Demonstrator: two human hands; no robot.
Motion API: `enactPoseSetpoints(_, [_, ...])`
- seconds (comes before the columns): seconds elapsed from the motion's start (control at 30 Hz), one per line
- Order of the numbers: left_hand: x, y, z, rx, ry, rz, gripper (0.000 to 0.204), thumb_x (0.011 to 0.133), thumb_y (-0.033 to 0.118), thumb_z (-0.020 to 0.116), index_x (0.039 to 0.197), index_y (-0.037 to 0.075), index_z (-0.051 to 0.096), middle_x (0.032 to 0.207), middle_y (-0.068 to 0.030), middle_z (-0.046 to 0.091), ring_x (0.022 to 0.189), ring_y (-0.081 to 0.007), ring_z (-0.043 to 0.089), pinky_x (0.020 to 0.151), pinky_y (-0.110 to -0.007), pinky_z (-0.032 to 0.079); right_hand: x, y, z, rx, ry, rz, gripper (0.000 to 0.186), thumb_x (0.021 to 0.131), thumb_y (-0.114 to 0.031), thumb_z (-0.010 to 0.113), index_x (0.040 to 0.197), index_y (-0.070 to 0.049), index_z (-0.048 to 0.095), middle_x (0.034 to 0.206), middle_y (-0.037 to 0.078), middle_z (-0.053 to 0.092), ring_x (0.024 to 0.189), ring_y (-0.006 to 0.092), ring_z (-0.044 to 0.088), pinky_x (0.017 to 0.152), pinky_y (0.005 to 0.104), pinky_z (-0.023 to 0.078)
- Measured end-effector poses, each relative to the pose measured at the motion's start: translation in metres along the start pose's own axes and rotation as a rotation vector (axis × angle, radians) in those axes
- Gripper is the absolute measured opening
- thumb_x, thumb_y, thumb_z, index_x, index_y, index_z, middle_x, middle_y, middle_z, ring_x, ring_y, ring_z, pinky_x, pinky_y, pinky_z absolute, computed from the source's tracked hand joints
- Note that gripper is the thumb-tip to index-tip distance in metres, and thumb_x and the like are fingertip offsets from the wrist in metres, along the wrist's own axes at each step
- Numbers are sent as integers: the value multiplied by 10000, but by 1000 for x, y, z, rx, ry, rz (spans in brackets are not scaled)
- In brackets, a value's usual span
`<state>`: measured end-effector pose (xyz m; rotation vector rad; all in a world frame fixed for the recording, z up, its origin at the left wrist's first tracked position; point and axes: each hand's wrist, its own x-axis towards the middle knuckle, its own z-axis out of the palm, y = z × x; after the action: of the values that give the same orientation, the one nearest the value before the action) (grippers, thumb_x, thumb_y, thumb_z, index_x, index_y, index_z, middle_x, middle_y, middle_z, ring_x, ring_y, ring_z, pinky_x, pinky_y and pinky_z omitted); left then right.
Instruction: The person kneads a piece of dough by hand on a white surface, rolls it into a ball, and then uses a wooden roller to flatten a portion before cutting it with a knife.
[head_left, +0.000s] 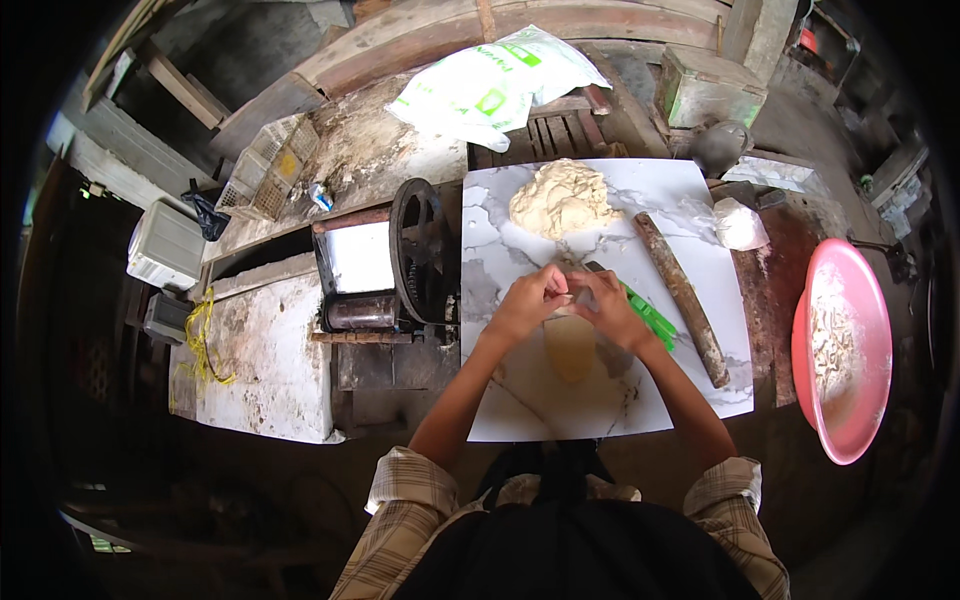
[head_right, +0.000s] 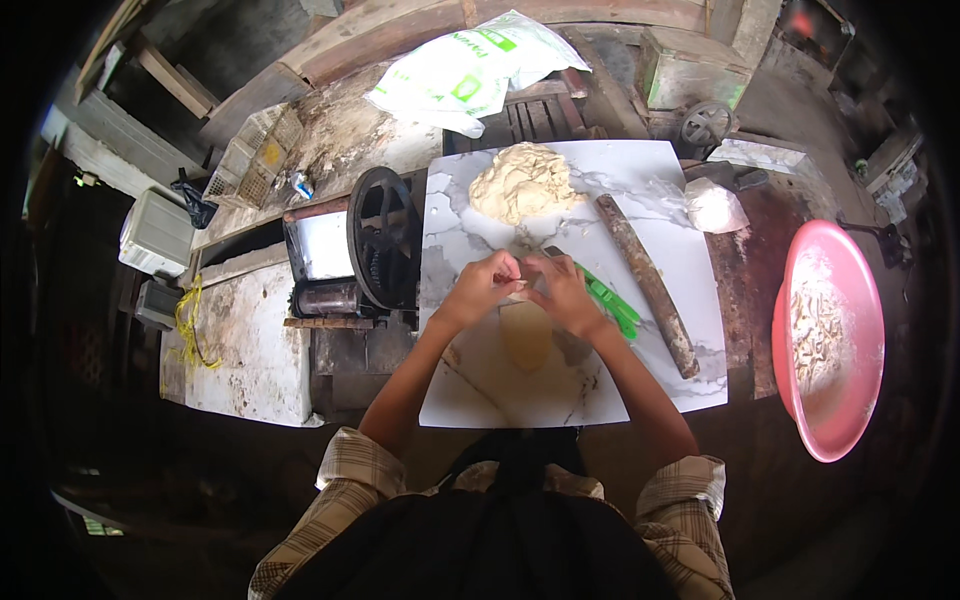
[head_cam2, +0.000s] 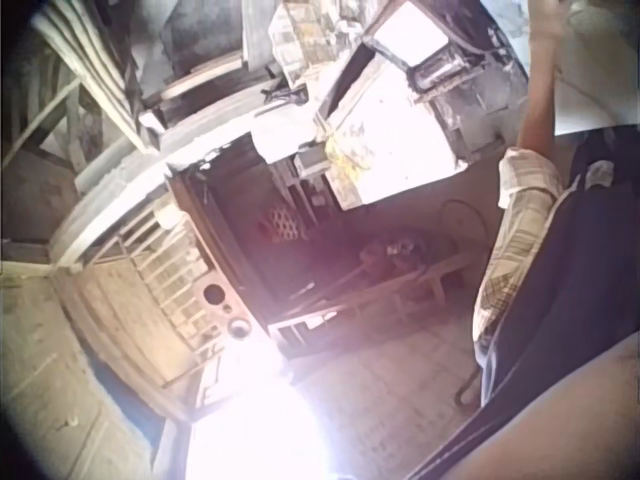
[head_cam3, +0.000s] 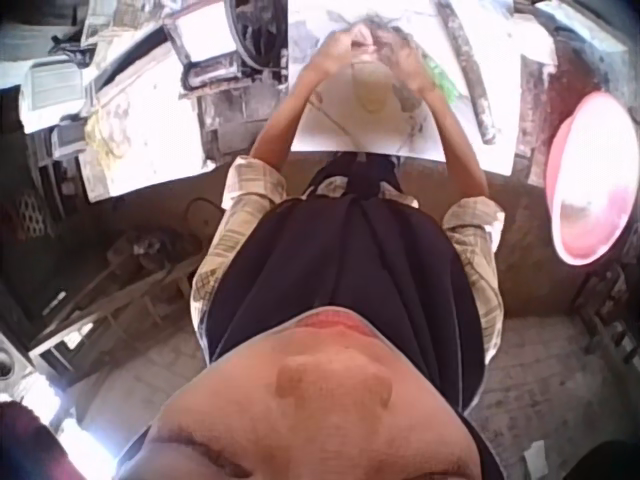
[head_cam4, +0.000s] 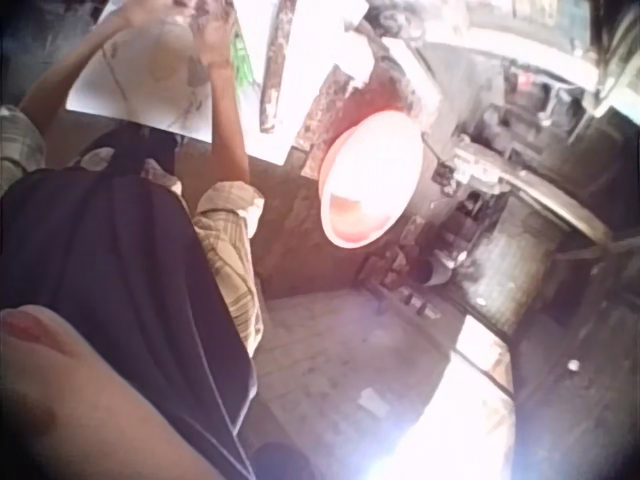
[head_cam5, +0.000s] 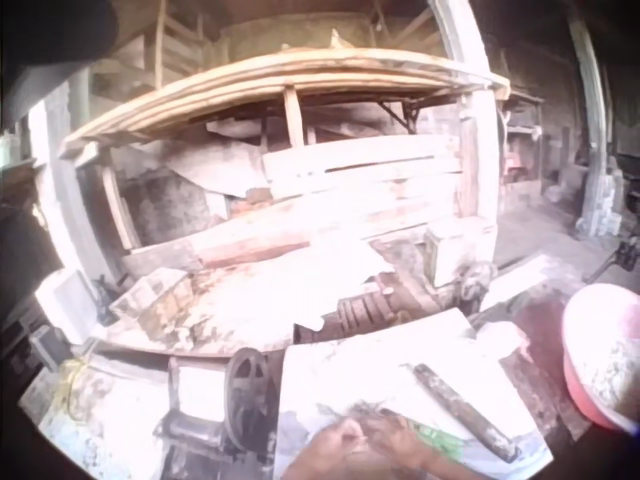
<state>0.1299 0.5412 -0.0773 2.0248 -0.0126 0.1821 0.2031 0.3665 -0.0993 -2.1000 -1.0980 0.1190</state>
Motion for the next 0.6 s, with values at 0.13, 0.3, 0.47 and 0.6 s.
enactPoseSetpoints(0.13, [32, 4, -15, -63, 158, 93, 153, 770, -4, 668, 860, 8, 545, 793, -114, 649, 747, -211, 668, 674, -310, 525, 41, -10, -14, 307, 122, 240, 188, 775, -193, 729, 905, -86, 644, 809, 59, 673, 810, 220, 591, 846, 367, 425])
enactPoseSetpoints(0.3, [80, 0, -19, 87, 397, 163, 164, 755, -23, 681, 860, 18, 562, 774, -104, 656, 696, -216, 667, 645, -297, 526, 97, 16, -12, 47, 327, 132, 193, 723, -171, 756, 852, -84, 642, 808, 54, 635, 880, 243, 544, 809, 408, 384])
enactPoseSetpoints(0.47, [93, -13, -14, 306, 543, 153, 280, 707, 46, 734, 907, 73, 541, 959, -111, 522, 922, -291, 525, 787, -420, 441, 114, 21, -2, -202, 454, 205, 433, 684, -252, 789, 1026, -145, 547, 1086, 83, 459, 1069, 309, 421, 849, 444, 343])
enactPoseSetpoints(0.6, [96, -36, -18, 416, 592, 46, 424, 669, 140, 786, 998, 126, 518, 1063, -114, 419, 1027, -344, 396, 871, -458, 349, 111, 19, 3, -217, 503, 347, 493, 693, -262, 787, 1072, -115, 509, 1066, 106, 469, 1040, 327, 441, 837, 456, 359])
